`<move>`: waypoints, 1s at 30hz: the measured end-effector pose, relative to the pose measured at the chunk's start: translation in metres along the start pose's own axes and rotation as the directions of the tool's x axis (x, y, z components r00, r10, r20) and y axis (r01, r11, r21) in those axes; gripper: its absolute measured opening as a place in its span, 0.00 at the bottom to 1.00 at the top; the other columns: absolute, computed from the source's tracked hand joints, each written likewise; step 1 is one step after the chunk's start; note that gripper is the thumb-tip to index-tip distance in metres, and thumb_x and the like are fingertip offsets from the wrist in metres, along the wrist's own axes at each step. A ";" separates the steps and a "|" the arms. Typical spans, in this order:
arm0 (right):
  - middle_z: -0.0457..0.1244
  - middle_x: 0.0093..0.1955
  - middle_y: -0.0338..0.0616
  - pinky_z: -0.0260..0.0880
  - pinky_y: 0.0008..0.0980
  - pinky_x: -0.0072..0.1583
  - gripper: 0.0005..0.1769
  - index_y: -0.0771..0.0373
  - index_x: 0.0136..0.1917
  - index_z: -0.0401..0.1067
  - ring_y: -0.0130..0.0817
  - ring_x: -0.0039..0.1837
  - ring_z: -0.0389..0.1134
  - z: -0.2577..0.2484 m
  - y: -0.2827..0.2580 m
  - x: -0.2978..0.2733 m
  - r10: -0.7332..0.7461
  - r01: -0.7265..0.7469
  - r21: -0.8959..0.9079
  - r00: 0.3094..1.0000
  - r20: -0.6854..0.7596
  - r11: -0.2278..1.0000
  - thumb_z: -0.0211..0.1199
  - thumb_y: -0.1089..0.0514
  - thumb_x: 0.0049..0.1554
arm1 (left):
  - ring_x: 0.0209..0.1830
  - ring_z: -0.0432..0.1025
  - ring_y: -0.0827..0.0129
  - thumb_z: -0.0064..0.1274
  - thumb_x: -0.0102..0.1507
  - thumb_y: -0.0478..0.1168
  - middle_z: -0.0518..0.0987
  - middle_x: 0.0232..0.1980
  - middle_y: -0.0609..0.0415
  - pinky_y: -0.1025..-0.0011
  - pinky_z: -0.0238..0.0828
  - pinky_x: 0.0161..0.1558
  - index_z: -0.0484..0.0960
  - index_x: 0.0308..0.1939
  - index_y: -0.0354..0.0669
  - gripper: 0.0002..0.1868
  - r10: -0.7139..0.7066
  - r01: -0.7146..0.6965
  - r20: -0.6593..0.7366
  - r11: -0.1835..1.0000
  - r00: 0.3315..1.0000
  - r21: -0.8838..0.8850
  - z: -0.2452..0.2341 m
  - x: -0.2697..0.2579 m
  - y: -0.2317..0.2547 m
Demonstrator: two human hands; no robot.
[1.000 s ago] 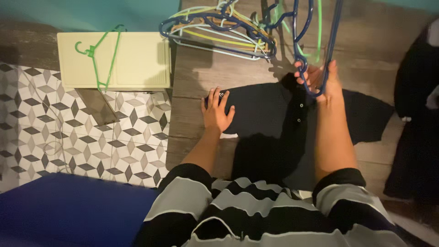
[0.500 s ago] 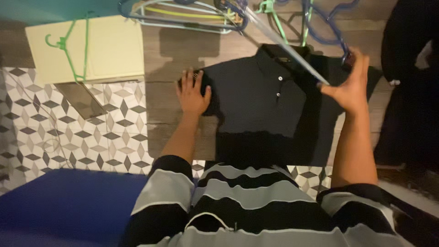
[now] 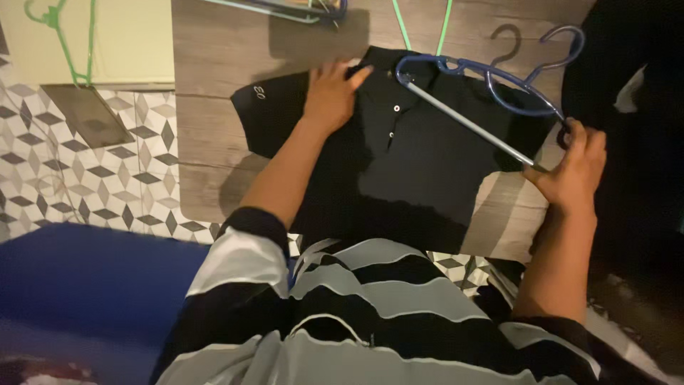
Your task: The person folds several shirts on a wooden table, places each on a hanger, buttons the collars, and hangs them on a clothing rack. The shirts include a black polo, a black-and-white polo, and a red-and-white jersey.
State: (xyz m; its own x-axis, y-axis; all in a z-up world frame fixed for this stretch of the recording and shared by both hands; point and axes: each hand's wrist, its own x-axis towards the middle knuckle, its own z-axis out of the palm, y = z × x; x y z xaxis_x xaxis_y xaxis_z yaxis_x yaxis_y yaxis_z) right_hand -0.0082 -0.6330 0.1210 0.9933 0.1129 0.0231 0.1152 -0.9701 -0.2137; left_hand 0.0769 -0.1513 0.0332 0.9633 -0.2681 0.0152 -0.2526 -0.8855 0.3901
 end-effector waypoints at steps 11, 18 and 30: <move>0.57 0.66 0.58 0.62 0.52 0.65 0.58 0.62 0.76 0.61 0.59 0.66 0.60 0.005 0.010 0.047 -0.215 0.217 -0.055 0.976 0.044 0.975 0.83 0.53 0.37 | 0.69 0.61 0.44 0.48 0.63 0.34 0.70 0.67 0.42 0.42 0.55 0.64 0.80 0.55 0.54 0.18 0.036 -0.035 -0.022 0.998 0.999 0.047 0.013 0.038 0.018; 0.59 0.63 0.58 0.62 0.52 0.62 0.59 0.64 0.76 0.62 0.58 0.63 0.61 0.027 -0.057 0.084 -0.417 0.415 0.052 0.907 0.058 0.909 0.83 0.53 0.35 | 0.60 0.67 0.42 0.49 0.70 0.40 0.74 0.54 0.43 0.44 0.58 0.62 0.78 0.54 0.55 0.09 0.001 0.006 0.076 0.995 0.997 -0.097 -0.024 0.038 0.039; 0.59 0.60 0.55 0.61 0.48 0.58 0.57 0.67 0.75 0.61 0.54 0.60 0.60 0.069 -0.148 0.068 -0.478 0.481 0.202 0.876 -0.067 0.853 0.82 0.55 0.36 | 0.52 0.73 0.42 0.56 0.65 0.44 0.77 0.54 0.42 0.50 0.68 0.52 0.70 0.56 0.37 0.21 -0.043 0.005 -0.079 0.903 0.996 -0.429 -0.030 0.028 0.064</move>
State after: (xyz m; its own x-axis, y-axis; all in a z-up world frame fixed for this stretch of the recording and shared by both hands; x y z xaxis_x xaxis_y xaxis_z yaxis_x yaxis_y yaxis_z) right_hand 0.0420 -0.4671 0.0871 0.8149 0.5483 0.1880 0.5760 -0.7295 -0.3689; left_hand 0.0903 -0.2036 0.0861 0.9774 -0.1989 0.0709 -0.1842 -0.6384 0.7473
